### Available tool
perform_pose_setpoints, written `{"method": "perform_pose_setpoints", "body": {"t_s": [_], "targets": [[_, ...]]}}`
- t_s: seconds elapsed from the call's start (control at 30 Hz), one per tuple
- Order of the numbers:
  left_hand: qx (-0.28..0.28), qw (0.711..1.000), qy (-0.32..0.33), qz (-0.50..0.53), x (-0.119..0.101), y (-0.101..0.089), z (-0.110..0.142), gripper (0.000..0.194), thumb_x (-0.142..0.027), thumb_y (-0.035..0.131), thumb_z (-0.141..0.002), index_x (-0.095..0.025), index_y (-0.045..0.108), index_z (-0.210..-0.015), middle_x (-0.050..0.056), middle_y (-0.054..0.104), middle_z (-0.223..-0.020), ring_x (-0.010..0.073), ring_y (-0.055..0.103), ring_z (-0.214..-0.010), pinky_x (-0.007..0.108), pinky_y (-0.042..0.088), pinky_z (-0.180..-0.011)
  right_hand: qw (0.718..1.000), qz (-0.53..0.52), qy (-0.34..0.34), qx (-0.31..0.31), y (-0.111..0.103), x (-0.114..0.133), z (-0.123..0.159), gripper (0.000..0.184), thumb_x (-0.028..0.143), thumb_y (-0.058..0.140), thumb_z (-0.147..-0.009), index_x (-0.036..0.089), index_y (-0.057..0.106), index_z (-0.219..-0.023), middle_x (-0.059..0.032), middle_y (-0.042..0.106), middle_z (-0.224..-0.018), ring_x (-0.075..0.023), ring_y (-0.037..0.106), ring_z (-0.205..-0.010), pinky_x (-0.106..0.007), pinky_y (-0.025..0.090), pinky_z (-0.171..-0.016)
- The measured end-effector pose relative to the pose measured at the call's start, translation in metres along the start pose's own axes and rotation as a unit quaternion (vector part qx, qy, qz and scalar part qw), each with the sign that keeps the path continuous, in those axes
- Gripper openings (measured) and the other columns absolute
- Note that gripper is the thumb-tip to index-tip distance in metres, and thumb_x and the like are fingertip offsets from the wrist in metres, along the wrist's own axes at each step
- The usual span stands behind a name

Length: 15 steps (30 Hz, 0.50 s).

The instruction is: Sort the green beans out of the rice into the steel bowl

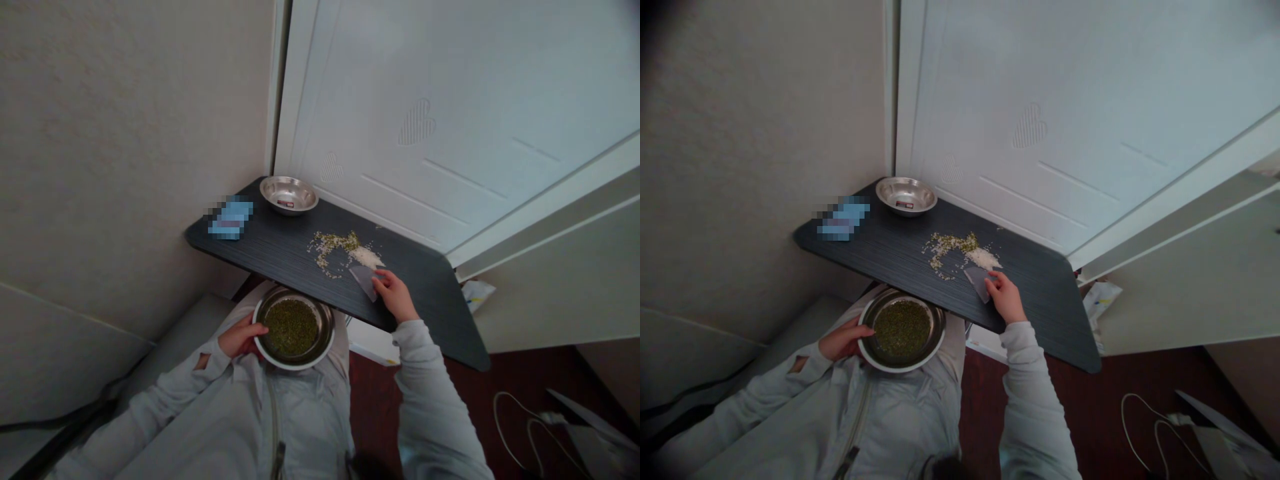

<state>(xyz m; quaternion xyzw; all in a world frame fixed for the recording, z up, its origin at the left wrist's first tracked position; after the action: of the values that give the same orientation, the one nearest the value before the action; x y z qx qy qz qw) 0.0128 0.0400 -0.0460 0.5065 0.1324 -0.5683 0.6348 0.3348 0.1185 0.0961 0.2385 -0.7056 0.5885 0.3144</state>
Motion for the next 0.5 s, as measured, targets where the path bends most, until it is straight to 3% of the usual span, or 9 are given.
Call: {"method": "perform_pose_setpoints", "body": {"t_s": [0.17,0.33,0.5], "targets": [[-0.013,1.0,-0.01,-0.007,-0.001,0.0,0.002,0.084,-0.02,0.066,-0.062,-0.018,0.027,-0.136,0.002,0.069,-0.066,0.0194,0.06,-0.044,0.032,0.048,-0.047,0.998,-0.04,-0.011,-0.04,-0.014,-0.005,-0.023,0.037,0.043,0.058,-0.066,0.016,0.063,-0.091,0.0045,0.053,-0.049,-0.0126,0.046,-0.048,-0.027,0.034,-0.052],[-0.016,1.0,-0.022,-0.004,0.001,-0.001,0.001,0.084,-0.021,0.068,-0.06,-0.018,0.03,-0.134,0.003,0.07,-0.067,0.0203,0.061,-0.045,0.031,0.047,-0.046,0.991,-0.086,-0.002,-0.107,-0.027,-0.01,-0.027,0.045,0.048,0.052,-0.069,0.014,0.059,-0.097,0.0044,0.049,-0.05,-0.0126,0.044,-0.049,-0.026,0.035,-0.051],[-0.016,1.0,-0.021,-0.003,0.005,-0.004,-0.003,0.081,-0.022,0.067,-0.06,-0.013,0.031,-0.132,0.004,0.07,-0.068,0.0203,0.061,-0.045,0.032,0.048,-0.047,0.978,-0.12,0.004,-0.169,-0.02,-0.004,-0.025,0.047,0.047,0.046,-0.072,0.011,0.056,-0.101,0.0018,0.05,-0.058,-0.0136,0.046,-0.055,-0.026,0.037,-0.054]]}}
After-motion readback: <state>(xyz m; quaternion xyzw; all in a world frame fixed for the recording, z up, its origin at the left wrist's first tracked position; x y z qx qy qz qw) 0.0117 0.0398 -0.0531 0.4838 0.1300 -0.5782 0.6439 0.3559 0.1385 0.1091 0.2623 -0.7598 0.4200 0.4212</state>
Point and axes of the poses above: each hand's wrist, its own z-axis away from the middle knuckle, its own y-axis out of the palm, x = y × z, the point moved 9 cm from there along -z, towards the middle knuckle
